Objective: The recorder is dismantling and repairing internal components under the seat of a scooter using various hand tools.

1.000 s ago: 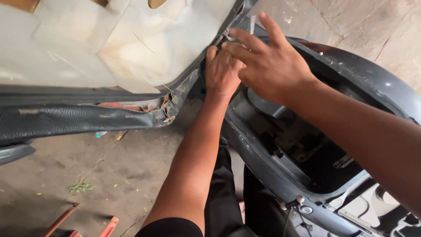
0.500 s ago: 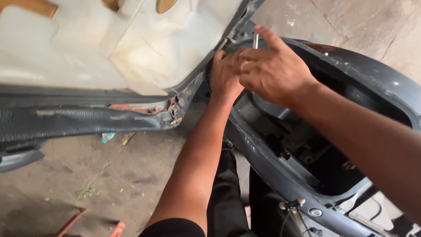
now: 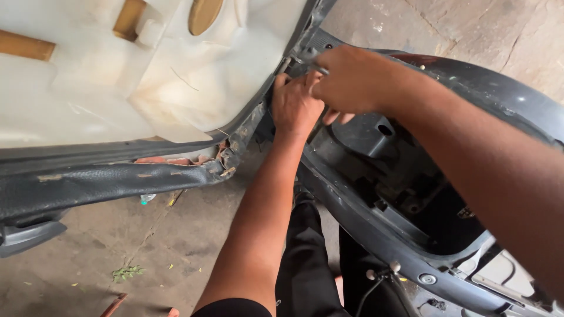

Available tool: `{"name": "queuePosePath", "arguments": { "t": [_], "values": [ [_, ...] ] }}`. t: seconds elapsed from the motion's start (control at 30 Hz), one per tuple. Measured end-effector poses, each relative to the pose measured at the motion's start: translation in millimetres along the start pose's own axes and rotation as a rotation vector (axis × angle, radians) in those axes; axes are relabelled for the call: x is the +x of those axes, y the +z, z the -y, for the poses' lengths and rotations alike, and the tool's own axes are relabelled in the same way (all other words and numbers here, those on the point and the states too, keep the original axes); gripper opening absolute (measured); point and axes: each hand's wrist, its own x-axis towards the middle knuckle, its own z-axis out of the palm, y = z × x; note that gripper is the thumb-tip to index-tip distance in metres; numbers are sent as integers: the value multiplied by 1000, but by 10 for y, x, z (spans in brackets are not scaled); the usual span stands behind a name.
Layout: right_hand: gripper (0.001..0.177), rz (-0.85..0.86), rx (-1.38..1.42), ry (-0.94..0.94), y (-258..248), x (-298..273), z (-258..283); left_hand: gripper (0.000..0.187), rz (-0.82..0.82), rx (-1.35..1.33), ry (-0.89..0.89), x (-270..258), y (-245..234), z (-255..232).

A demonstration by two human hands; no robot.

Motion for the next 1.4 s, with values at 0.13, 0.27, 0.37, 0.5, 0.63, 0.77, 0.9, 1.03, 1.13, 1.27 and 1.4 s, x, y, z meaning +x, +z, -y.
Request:
{"name": "queuePosePath", "arguments": {
  "t": [0.13, 0.27, 0.37, 0.5, 0.63, 0.77, 0.9, 1.03, 1.13, 1.27, 1.4],
  "values": [
    [28, -82, -454, -143, 33, 254, -111, 8, 29, -22, 7, 53, -118, -51],
    [23, -86, -702, -140, 16, 278, -77, 8, -33, -105, -13, 112, -233, -124],
    [26, -81, -780, -180, -25, 218, -126, 7, -91, -91, -22, 27, -102, -104],
    [42, -252, -903, -400, -9, 191, -319, 20, -142, -73, 6, 4, -121, -162],
    [29, -306, -948, -439, 18, 206, -465, 15, -142, -62, 64, -36, -38, -119],
    [8, -320, -1164, -515, -36, 30, -327, 5, -111, 0, 90, -7, -67, -106],
    [6, -484, -1454, -870, -31, 30, -478, 12, -72, 2, 80, 40, -77, -165],
    [12, -757, -824, -854, 115, 234, -831, 9, -54, 71, 79, 37, -114, -172],
    [21, -718, -841, -723, 303, 475, -910, 10, -45, -1, 61, 44, -156, -200],
    [21, -519, -1167, -593, 203, 138, -627, 14, -40, -40, 121, 8, -199, -206],
    [11, -369, -1362, -710, 125, 14, -666, 31, -145, -257, 189, 196, -542, -582]
  ]
}}
